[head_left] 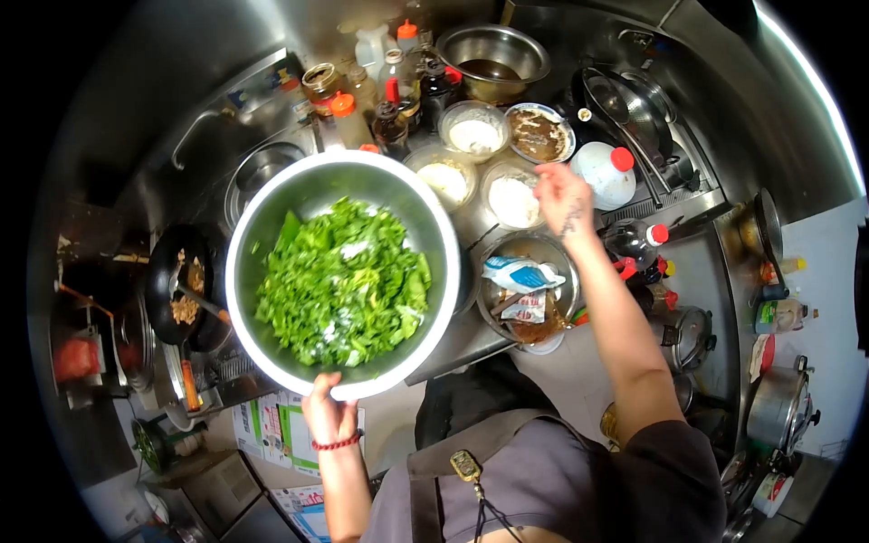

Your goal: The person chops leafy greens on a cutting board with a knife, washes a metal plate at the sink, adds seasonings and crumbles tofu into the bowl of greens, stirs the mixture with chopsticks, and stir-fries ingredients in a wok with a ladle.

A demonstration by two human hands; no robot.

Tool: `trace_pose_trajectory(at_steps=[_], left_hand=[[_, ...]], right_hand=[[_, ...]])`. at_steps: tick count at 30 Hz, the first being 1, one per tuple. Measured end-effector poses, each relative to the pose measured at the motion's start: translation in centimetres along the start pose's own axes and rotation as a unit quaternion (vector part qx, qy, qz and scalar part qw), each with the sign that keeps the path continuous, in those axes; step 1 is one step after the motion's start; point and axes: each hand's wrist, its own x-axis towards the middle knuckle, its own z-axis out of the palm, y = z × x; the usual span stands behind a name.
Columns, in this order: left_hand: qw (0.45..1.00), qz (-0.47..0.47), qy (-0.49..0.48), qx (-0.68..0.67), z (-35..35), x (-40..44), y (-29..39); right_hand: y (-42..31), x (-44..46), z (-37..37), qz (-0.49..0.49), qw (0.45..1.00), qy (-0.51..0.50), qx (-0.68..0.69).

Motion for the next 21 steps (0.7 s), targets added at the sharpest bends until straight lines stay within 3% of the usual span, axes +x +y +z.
trace_pose_trajectory(at_steps=[1,2,3,4,9,14,16,18,21], left_hand=[[1.0,0.004,0.0,-0.002,-0.4,-0.1,0.0],[1.0,0.014,0.004,-0.011,-0.3,-0.4,-0.1],[1.0,0.013,0.001,-0.008,-0.9,-0.4,-0.1],[1.0,0.012,-0.001,-0.003,-1.1,-0.6,0.2],[0.996,0.051,0.077,-0.006,-0.3,-2.0,0.1],[0.997,0.036,0.061,0.012,-1.1,-2.0,0.4],[0.998,0.03,0.059,0.02,-1.4,-1.5,0.2],[0.997,0.046,0.06,0.031,-1.8,-1.0,0.0],[0.997,0.045,0.056,0.021,-1.0,-1.0,-0.1]], right_hand=[[1.6,0.2,1.4,0.003,1.0,-0.017,0.0],[2.9,0.4,3.1,-0.067,0.997,-0.013,-0.034],[2.3,0.5,4.2,-0.046,0.997,-0.05,-0.041],[3.5,0.8,6.0,-0.103,0.992,-0.055,-0.054],[6.1,1.9,9.4,-0.067,0.966,-0.205,-0.144],[6.1,2.1,9.2,-0.054,0.973,-0.202,-0.093],[5.9,3.2,8.3,0.189,0.944,-0.265,0.049],[5.5,3.8,7.4,0.178,0.95,-0.25,0.053],[0.3,4.6,2.9,0.088,0.969,-0.229,-0.002]])
